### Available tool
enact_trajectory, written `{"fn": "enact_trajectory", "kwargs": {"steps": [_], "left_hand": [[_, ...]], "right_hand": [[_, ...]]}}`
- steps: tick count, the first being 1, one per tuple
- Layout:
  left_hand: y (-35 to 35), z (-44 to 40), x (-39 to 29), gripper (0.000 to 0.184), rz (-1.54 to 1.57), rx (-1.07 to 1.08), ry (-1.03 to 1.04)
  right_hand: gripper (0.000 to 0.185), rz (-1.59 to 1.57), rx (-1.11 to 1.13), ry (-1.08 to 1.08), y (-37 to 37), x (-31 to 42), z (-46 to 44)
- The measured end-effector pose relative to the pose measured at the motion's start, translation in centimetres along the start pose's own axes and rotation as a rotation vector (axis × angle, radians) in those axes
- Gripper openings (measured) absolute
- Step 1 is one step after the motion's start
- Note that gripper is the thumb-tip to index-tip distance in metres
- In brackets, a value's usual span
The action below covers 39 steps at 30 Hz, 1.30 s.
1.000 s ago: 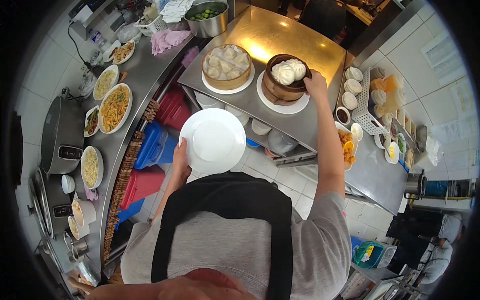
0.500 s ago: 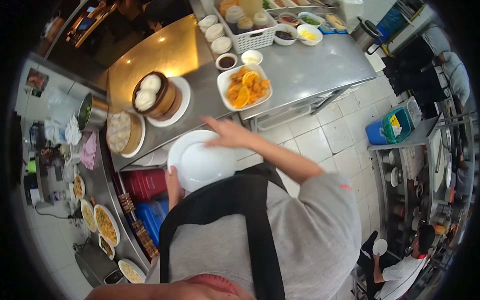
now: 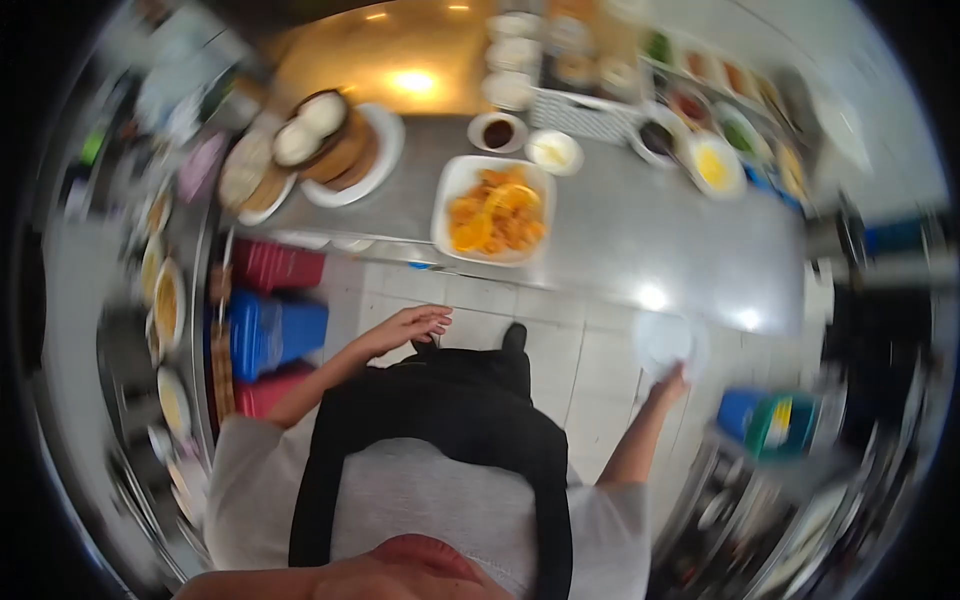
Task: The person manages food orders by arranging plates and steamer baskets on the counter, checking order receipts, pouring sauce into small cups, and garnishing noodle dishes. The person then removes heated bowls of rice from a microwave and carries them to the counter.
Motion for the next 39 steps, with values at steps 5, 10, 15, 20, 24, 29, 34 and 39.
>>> {"fn": "enact_trajectory", "kwargs": {"steps": [5, 10, 15, 20, 24, 29, 34, 39], "left_hand": [[-6.0, 5.8, 5.3, 0.048, 0.260, -0.492, -0.116], [-9.0, 11.4, 8.5, 0.043, 0.502, -0.840, -0.129], [-11.9, 14.6, 8.4, 0.042, 0.678, -1.043, -0.080], [-16.1, 15.0, 2.5, 0.038, 0.590, -1.141, 0.038], [-18.6, 13.8, -3.3, 0.037, 0.370, -1.120, 0.188], [-27.2, 17.1, 1.3, 0.050, 0.735, -1.383, 0.401], [-35.6, 19.0, 2.6, 0.062, 0.796, -1.284, 0.497], [-36.9, 18.8, -0.8, 0.072, 0.716, -1.191, 0.412]], "right_hand": [[0.037, 0.769, -0.174, -0.048, 3.8, -4.8, -14.4], [0.037, 0.646, 0.017, -0.009, 8.9, -6.2, -16.8], [0.038, 0.625, 0.142, -0.001, 11.2, -7.3, -17.3], [0.039, 0.608, 0.309, 0.011, 13.4, -7.2, -13.9], [0.039, 0.603, 0.575, 0.023, 17.2, -6.5, -7.0], [0.041, 0.626, 1.109, 0.073, 23.7, -5.1, 9.9], [0.042, 0.665, 1.707, 0.095, 31.5, -2.7, 31.9], [0.043, 0.671, 2.124, -0.043, 40.7, 2.9, 50.0]]}}
Point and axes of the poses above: each hand's wrist, its own z-axis away from the middle knuckle, its own y-axis out of the palm, x = y × z, the point moved 8 cm from there along -z, towards the middle knuckle, and after that the axes turned 5 degrees about -y, right-handed, at the moved point
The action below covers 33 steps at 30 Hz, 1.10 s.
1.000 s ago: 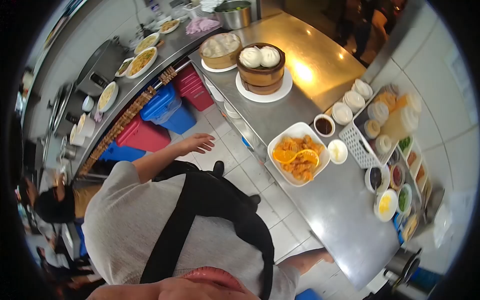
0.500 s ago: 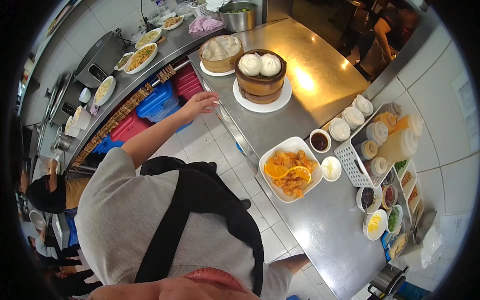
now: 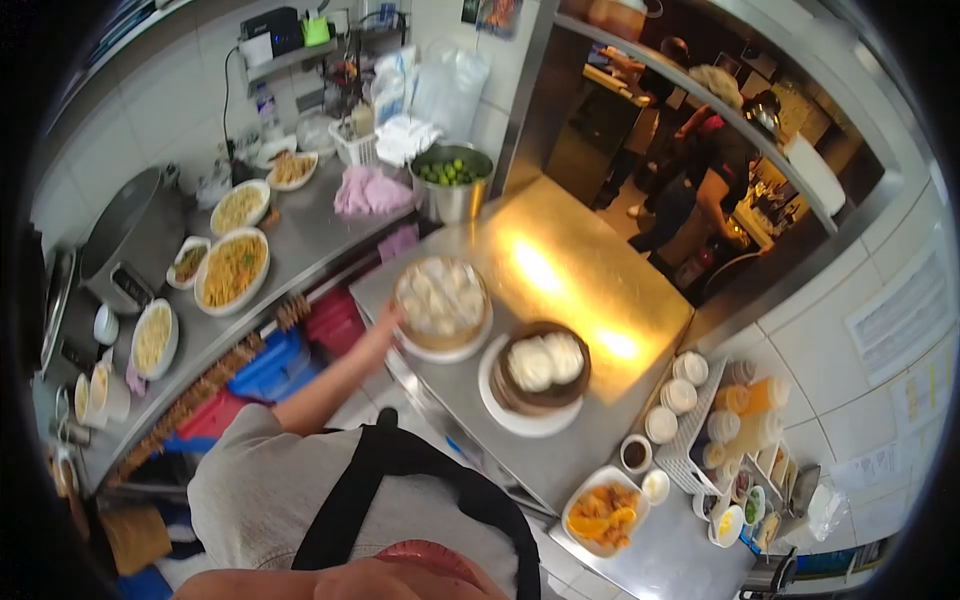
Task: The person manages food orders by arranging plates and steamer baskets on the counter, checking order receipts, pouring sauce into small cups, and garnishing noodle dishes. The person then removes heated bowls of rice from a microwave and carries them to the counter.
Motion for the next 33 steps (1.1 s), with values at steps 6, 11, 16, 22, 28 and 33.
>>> {"fn": "enact_trajectory", "kwargs": {"steps": [6, 11, 16, 22, 28, 33], "left_hand": [[0.3, -1.5, -0.4, 0.078, 0.003, 0.301, -0.059], [-3.0, -6.5, 3.3, 0.078, -0.230, 0.419, 0.057], [-0.3, -6.2, 2.0, 0.077, 0.249, 0.673, -0.382], [2.0, -8.1, -0.4, 0.079, 0.377, 0.631, -0.436], [-1.2, -10.9, -3.9, 0.073, 0.173, 0.546, -0.058], [-10.3, -10.7, -8.3, 0.059, 0.377, 0.203, 0.189]], "right_hand": [[0.036, 0.037, 0.099, -0.203, -5.3, 25.1, -5.7], [0.030, 0.370, -0.207, -0.462, -16.4, 44.2, -12.1], [0.025, 0.676, -0.645, -0.687, -31.3, 63.8, -22.6], [0.038, 0.198, -0.960, -1.031, -39.2, 78.6, -27.8], [0.035, -0.314, -0.226, -0.983, -54.5, 84.2, -35.1], [0.036, -0.238, -0.157, -0.911, -30.4, 73.8, -38.8]]}}
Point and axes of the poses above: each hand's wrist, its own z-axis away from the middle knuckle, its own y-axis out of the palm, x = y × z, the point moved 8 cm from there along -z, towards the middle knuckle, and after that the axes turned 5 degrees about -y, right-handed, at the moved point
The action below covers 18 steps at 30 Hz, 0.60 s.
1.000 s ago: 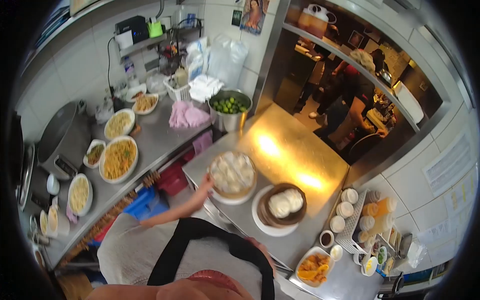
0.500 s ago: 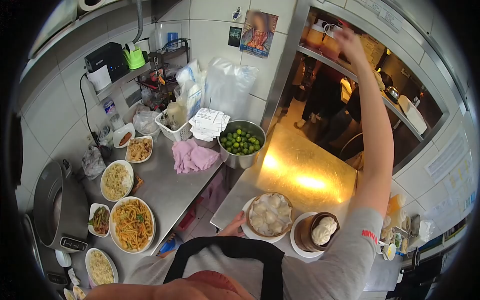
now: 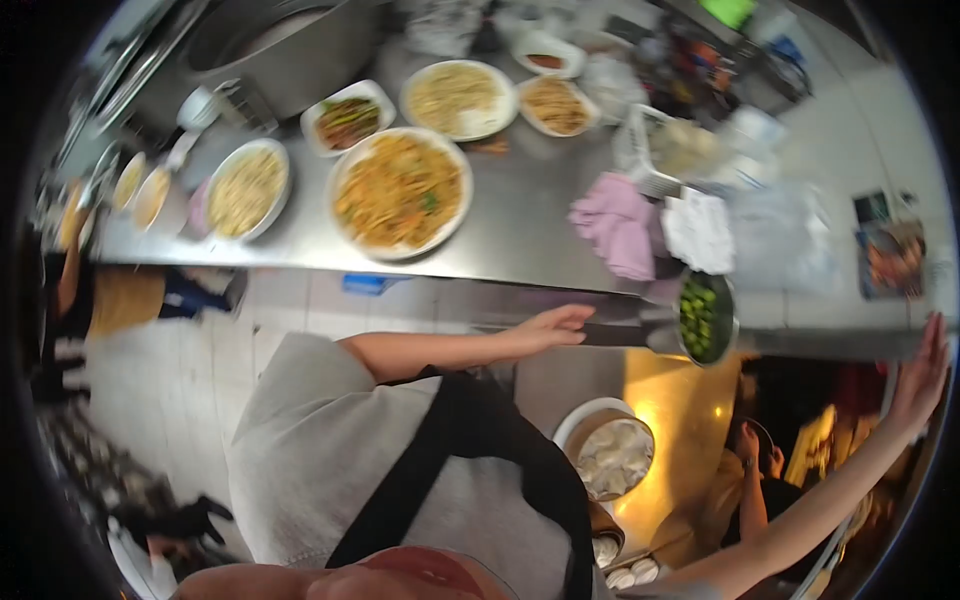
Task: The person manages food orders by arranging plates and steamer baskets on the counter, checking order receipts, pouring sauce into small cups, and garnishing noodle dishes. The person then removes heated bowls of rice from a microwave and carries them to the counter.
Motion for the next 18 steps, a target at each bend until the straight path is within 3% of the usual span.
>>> {"fn": "enact_trajectory", "kwargs": {"steps": [2, 4, 6, 7, 9, 12, 14, 16, 17, 18], "left_hand": [[-1.3, 1.9, -3.1, 0.058, 0.093, -0.053, 0.084], [-2.3, 4.2, -4.9, 0.061, 0.106, -0.077, 0.138], [-3.2, 6.8, -7.8, 0.060, 0.313, -0.029, 0.374], [-3.8, 8.3, -8.2, 0.057, 0.353, -0.142, 0.397], [-5.5, 11.3, -9.1, 0.055, 0.276, -0.367, 0.410], [-9.8, 12.4, -8.3, 0.075, 0.078, -0.642, 0.473], [-10.8, 12.6, -7.9, 0.084, 0.117, -0.645, 0.415], [-10.6, 12.5, -8.4, 0.088, 0.028, -0.622, 0.413], [-10.7, 12.3, -8.1, 0.075, 0.064, -0.640, 0.413], [-11.3, 11.6, -7.4, 0.075, 0.060, -0.622, 0.393]], "right_hand": [[0.038, 0.019, 0.191, 0.229, 10.4, -7.3, 9.6], [0.044, 0.133, 0.553, 0.529, 19.0, -13.9, 20.5], [0.038, 0.180, 0.812, 0.752, 25.7, -17.5, 29.9], [0.036, 0.178, 0.917, 0.827, 27.4, -19.4, 33.1], [0.034, 0.066, 0.931, 0.890, 30.4, -21.6, 37.0], [0.031, 0.046, 0.942, 0.988, 32.3, -25.9, 38.9], [0.026, 0.264, 0.981, 0.709, 33.2, -26.2, 37.1], [0.025, 0.342, 0.911, 0.216, 34.1, -25.1, 34.1], [0.025, 0.350, 0.886, 0.234, 34.4, -24.3, 34.1], [0.025, 0.261, 0.693, 0.204, 34.3, -22.5, 32.8]]}}
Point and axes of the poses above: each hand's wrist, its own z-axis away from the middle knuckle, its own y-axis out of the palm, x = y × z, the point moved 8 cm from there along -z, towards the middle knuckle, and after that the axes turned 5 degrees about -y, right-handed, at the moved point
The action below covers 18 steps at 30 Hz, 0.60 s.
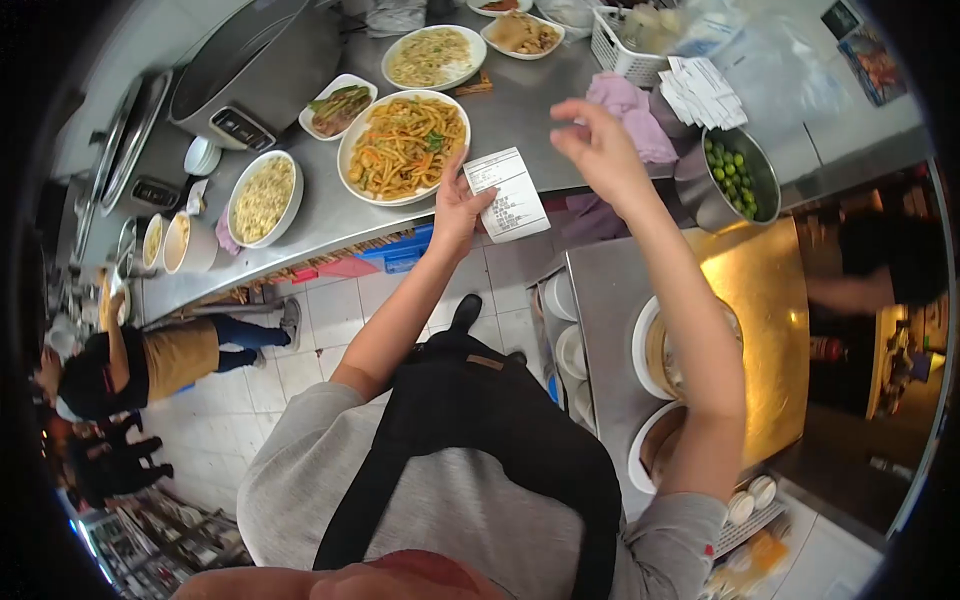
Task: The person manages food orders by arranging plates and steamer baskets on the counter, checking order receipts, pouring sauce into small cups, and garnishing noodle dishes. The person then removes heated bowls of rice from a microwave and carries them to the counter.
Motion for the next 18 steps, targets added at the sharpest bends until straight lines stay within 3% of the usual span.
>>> {"fn": "enact_trajectory", "kwargs": {"steps": [1, 2, 3, 5, 7, 8, 10, 12, 14, 18], "left_hand": [[0.0, -0.7, 1.2, 0.063, -0.042, 0.036, -0.088], [0.1, -1.4, 2.3, 0.053, -0.079, 0.071, -0.168], [0.2, -2.1, 2.6, 0.038, -0.074, 0.055, -0.114], [0.2, -5.0, 3.5, 0.042, -0.159, 0.112, -0.120], [0.4, -8.3, 5.4, 0.049, -0.233, 0.209, -0.074], [0.3, -9.9, 6.1, 0.049, -0.221, 0.217, -0.065], [1.1, -11.2, 6.3, 0.045, -0.661, 0.312, 0.184], [1.7, -10.2, 5.3, 0.044, -0.822, 0.377, 0.053], [2.4, -8.7, 4.1, 0.049, -1.147, 0.365, 0.490], [1.8, -7.9, 3.8, 0.058, -1.380, 0.343, 0.546]], "right_hand": [[0.024, -0.092, -0.186, -0.041, -1.2, 1.1, -0.2], [0.024, -0.085, -0.200, -0.033, -0.7, 0.6, 0.2], [0.023, -0.056, -0.332, -0.064, -0.8, -0.2, 1.3], [0.020, 0.105, -0.471, -0.056, 0.5, -2.8, 3.0], [0.020, 0.249, -0.279, 0.047, 4.2, -8.7, 3.1], [0.022, 0.380, -0.243, -0.063, 5.7, -9.5, 2.9], [0.030, 0.589, -0.156, -0.042, 7.7, -11.5, 2.7], [0.032, 0.698, -0.161, -0.059, 7.8, -11.7, 2.9], [0.030, 0.716, -0.154, -0.056, 7.7, -11.7, 2.7], [0.029, 0.748, -0.149, -0.087, 7.8, -11.6, 2.9]]}}
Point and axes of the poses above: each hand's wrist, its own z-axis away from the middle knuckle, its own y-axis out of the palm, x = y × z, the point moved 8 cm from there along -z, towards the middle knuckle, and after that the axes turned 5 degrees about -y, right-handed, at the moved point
